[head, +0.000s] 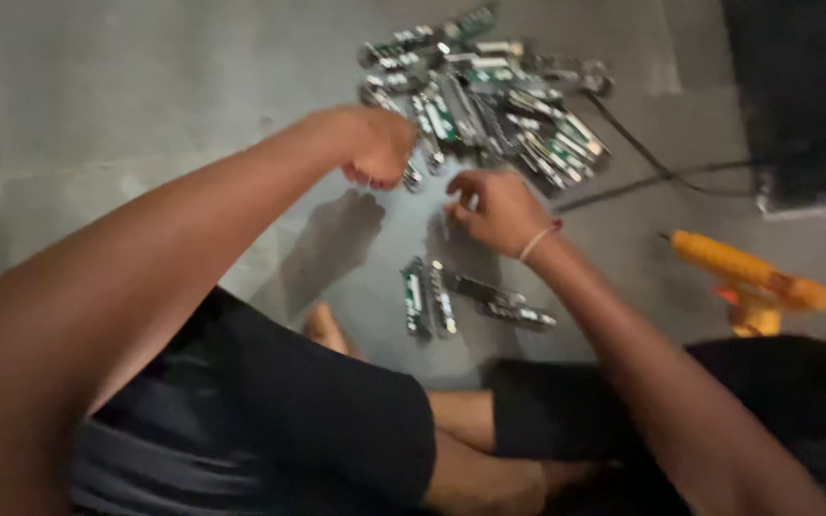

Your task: The person sits on the floor and uses a hot glue gun to apply glue to small green circuit boards. They pick up boards from a pile, apply glue, and place them back down, repeating the process.

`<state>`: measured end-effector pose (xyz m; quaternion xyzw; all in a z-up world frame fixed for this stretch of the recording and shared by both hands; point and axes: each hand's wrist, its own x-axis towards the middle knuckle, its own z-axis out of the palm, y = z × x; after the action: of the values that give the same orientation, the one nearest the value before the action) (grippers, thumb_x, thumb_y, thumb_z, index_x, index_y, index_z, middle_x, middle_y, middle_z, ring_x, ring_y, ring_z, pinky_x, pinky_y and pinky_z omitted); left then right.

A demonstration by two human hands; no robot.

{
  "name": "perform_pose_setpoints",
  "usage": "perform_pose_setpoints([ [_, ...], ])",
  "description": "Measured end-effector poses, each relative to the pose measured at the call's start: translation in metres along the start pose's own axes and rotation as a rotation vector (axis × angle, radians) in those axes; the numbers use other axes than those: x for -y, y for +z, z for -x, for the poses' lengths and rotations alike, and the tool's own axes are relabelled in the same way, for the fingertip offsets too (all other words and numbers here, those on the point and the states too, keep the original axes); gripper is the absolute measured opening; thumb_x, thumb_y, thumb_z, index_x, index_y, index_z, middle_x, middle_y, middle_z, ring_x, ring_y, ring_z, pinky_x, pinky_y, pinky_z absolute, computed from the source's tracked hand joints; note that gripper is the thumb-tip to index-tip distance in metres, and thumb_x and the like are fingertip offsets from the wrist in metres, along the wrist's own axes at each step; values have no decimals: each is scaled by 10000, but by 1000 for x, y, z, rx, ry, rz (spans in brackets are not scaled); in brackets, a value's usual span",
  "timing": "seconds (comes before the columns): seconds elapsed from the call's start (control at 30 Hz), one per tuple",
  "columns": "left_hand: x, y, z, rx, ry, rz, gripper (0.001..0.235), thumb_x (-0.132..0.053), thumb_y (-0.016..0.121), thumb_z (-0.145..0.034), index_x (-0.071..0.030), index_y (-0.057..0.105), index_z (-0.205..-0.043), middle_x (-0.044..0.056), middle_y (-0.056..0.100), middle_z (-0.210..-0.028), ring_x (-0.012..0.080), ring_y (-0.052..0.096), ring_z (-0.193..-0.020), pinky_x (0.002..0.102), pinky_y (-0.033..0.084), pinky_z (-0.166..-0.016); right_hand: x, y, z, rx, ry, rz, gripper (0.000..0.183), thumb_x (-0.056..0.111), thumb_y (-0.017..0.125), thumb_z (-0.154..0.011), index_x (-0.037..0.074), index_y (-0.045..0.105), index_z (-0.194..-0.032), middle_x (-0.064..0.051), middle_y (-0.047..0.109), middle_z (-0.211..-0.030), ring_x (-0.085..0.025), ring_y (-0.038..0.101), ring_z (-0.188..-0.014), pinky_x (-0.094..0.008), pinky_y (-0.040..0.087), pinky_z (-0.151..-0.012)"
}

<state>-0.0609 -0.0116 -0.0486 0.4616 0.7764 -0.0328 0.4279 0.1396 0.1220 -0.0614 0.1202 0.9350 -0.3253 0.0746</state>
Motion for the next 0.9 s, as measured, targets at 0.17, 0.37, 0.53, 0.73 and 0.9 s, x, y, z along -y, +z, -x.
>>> perform_pose_setpoints([
  [0.17,34,-50,38,-193,-147,-33,213,-85,604,-836,-31,740,-992,175,750,-854,308,734,-696,433,605,-621,55,43,-36,-271,-30,218,244,274,715,-872,117,694,-1057,-123,721,-1054,-368,696,-860,-496,545,-731],
  [0.37,47,-55,39,-200,-126,-46,259,-137,594,-844,-41,740,-1036,185,760,-917,348,733,-822,481,591,-739,28,35,11,25,-30,368,218,373,705,-874,164,700,-937,-100,736,-933,-348,694,-874,-484,545,-743],
  [0.53,41,-53,13,-354,0,-140,228,-150,637,-822,-49,758,-987,202,722,-1000,407,685,-931,502,558,-798,19,11,2,-54,-6,286,194,311,697,-821,170,704,-954,-95,733,-876,-328,712,-837,-468,557,-716],
  [0.73,47,-37,9,-363,58,-143,199,-158,647,-811,-109,778,-952,178,742,-982,385,698,-947,493,558,-821,47,31,-32,-204,-42,319,283,343,729,-817,117,693,-985,-132,721,-928,-382,690,-820,-506,539,-678],
  [0.9,51,-35,8,-324,8,-133,188,-199,690,-796,-139,768,-955,151,727,-997,374,691,-945,514,558,-802,33,14,7,266,51,288,255,361,709,-800,197,709,-995,-75,738,-852,-333,715,-814,-487,561,-710],
])
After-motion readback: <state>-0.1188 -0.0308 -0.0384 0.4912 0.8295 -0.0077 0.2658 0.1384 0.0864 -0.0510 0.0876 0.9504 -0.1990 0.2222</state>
